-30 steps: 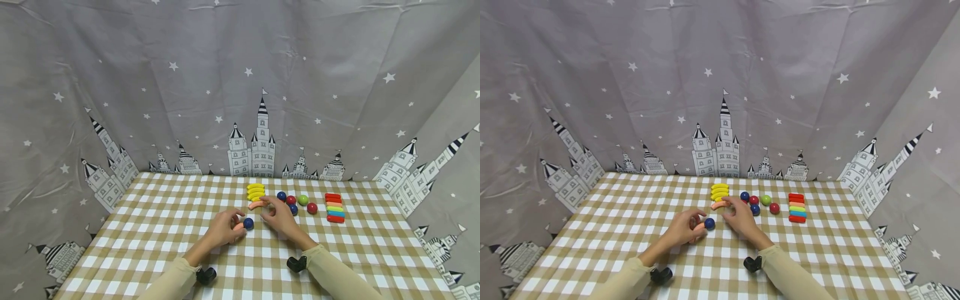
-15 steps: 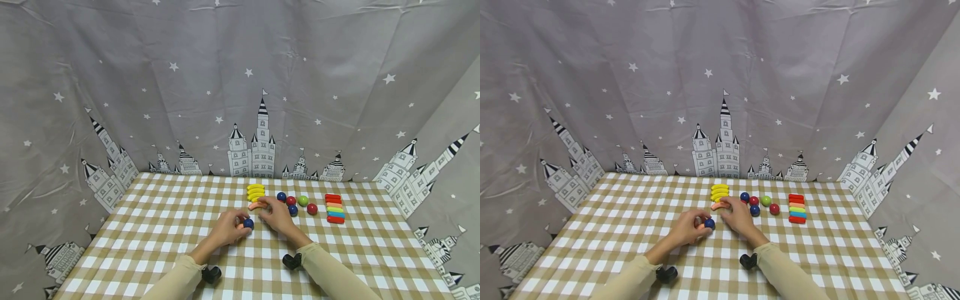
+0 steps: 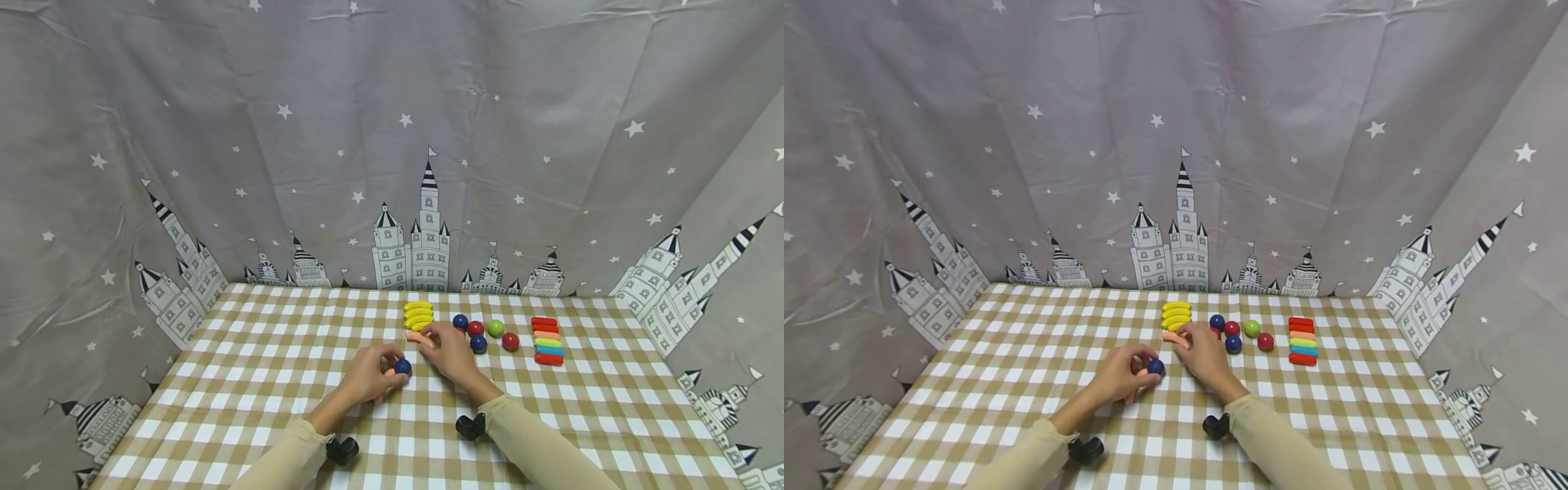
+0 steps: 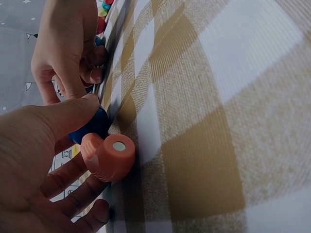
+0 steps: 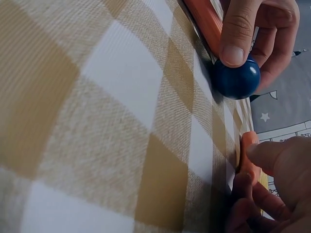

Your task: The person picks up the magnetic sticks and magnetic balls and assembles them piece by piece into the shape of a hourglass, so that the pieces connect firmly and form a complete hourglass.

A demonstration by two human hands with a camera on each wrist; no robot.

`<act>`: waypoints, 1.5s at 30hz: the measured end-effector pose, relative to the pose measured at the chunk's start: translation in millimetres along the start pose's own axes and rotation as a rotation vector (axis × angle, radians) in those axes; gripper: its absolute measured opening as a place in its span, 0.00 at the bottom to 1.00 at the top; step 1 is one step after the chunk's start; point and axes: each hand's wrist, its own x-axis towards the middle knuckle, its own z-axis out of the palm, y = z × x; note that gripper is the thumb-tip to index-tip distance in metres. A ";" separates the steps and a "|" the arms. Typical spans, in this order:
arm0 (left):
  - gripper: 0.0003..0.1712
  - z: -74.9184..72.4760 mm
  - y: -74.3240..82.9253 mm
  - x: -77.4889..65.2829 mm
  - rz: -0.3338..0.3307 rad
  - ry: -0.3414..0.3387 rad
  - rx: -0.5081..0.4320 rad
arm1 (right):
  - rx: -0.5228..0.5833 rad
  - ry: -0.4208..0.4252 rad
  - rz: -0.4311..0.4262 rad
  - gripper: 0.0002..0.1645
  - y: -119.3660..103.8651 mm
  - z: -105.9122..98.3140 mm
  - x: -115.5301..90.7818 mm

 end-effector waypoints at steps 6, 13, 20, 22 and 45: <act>0.16 1.4 -2.6 -2.6 0.013 0.006 -0.007 | -0.030 -0.050 0.058 0.15 -2.3 0.1 1.0; 0.17 0.7 -1.1 -0.3 -0.027 -0.005 0.008 | -0.028 -0.109 0.013 0.16 0.3 -7.8 -4.7; 0.17 -1.3 2.3 1.4 -0.016 -0.007 0.015 | 0.004 -0.185 0.035 0.19 3.0 -23.3 -20.5; 0.17 -1.9 2.5 1.5 -0.009 -0.005 0.017 | 0.004 -0.198 0.029 0.18 3.3 -26.8 -24.0; 0.18 -0.9 2.0 1.1 -0.005 -0.005 0.022 | -0.060 -0.268 0.089 0.08 -6.0 -34.1 -22.1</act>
